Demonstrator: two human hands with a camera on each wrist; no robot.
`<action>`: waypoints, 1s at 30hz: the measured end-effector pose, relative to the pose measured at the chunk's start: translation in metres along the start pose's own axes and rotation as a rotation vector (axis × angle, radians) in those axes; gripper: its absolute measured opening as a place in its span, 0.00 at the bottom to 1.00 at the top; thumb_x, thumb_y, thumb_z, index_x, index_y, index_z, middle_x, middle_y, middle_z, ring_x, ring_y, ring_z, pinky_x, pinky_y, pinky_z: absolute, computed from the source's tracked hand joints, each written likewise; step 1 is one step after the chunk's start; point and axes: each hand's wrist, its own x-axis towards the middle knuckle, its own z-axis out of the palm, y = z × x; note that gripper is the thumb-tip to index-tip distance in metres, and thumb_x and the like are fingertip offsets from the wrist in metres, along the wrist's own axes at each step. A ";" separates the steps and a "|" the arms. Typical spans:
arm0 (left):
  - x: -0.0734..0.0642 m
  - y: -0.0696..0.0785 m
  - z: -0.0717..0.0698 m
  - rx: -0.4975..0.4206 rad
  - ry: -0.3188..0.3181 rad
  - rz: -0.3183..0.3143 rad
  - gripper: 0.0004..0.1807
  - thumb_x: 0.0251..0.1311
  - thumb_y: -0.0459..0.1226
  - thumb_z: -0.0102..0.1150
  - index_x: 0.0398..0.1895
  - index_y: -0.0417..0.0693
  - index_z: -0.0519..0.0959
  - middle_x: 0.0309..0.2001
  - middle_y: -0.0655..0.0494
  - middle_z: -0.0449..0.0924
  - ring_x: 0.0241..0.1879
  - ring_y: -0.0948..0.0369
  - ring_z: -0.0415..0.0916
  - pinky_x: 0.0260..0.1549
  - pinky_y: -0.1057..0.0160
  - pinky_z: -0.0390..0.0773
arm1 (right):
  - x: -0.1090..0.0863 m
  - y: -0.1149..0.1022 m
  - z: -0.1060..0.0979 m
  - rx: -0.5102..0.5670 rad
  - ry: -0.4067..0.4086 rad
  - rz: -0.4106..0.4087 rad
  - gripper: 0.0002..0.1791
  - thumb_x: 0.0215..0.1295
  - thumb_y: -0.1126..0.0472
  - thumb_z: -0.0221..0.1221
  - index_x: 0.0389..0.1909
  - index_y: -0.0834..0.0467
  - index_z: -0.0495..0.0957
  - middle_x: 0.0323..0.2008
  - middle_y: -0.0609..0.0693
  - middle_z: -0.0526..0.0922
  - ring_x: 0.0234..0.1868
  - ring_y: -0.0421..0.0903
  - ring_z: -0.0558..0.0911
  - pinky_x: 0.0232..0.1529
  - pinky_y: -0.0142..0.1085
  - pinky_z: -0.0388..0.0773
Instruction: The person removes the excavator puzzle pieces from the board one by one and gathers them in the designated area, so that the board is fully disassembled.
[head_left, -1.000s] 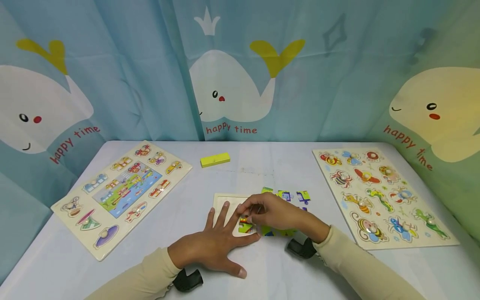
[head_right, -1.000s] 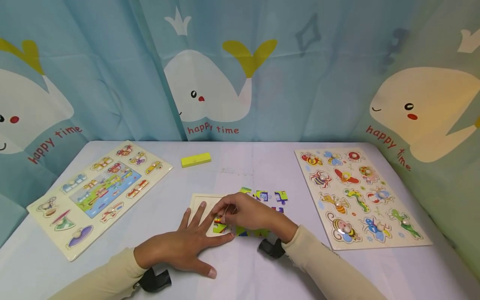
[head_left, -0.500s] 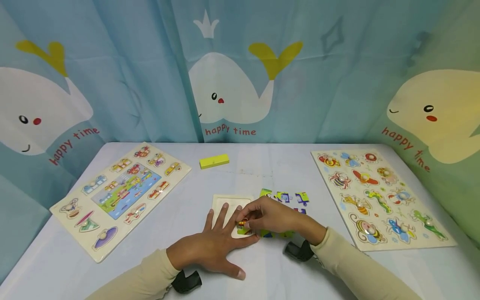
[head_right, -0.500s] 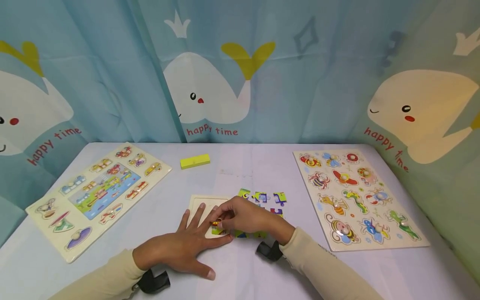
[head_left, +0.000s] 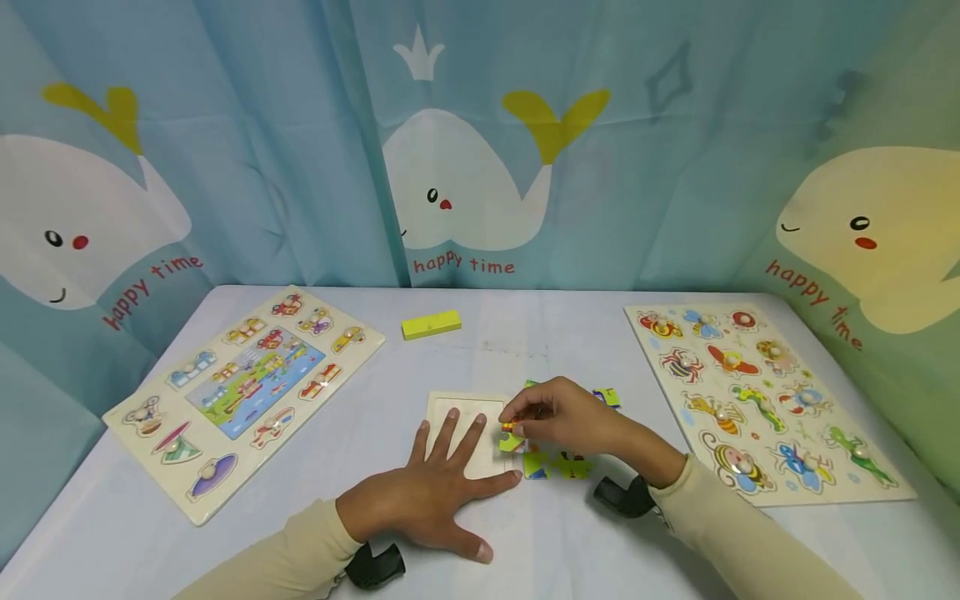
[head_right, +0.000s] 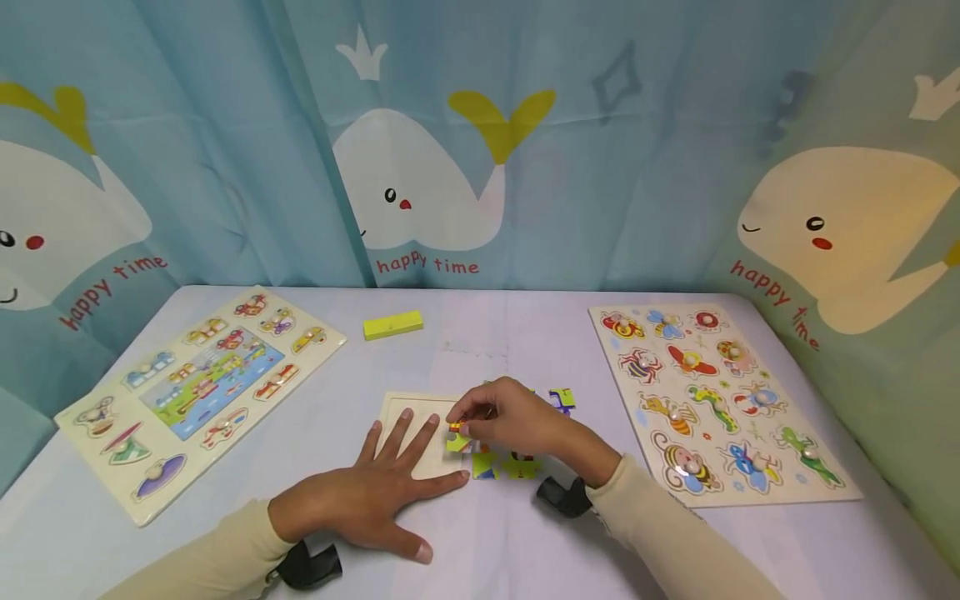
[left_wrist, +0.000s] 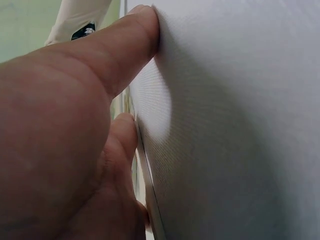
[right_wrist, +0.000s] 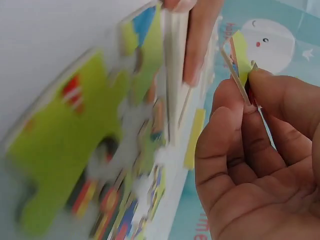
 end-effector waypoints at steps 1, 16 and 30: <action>0.000 0.000 0.000 -0.001 0.000 -0.003 0.44 0.53 0.70 0.55 0.74 0.82 0.53 0.77 0.45 0.24 0.72 0.40 0.16 0.62 0.31 0.31 | -0.002 0.001 -0.002 -0.003 -0.001 -0.007 0.08 0.65 0.71 0.60 0.43 0.64 0.84 0.38 0.50 0.85 0.35 0.44 0.81 0.37 0.34 0.77; 0.001 0.004 0.001 -0.029 0.005 -0.040 0.46 0.50 0.71 0.57 0.74 0.83 0.53 0.77 0.46 0.24 0.72 0.41 0.16 0.62 0.32 0.30 | -0.038 0.018 -0.027 -0.005 0.016 0.111 0.07 0.65 0.71 0.59 0.38 0.61 0.84 0.37 0.48 0.86 0.36 0.43 0.81 0.37 0.32 0.76; 0.000 0.001 0.002 -0.016 0.017 -0.050 0.47 0.49 0.71 0.57 0.74 0.82 0.53 0.77 0.45 0.25 0.72 0.41 0.17 0.62 0.32 0.30 | -0.062 0.021 -0.047 -0.090 0.008 0.189 0.06 0.65 0.69 0.60 0.38 0.60 0.85 0.36 0.47 0.86 0.34 0.40 0.77 0.34 0.32 0.73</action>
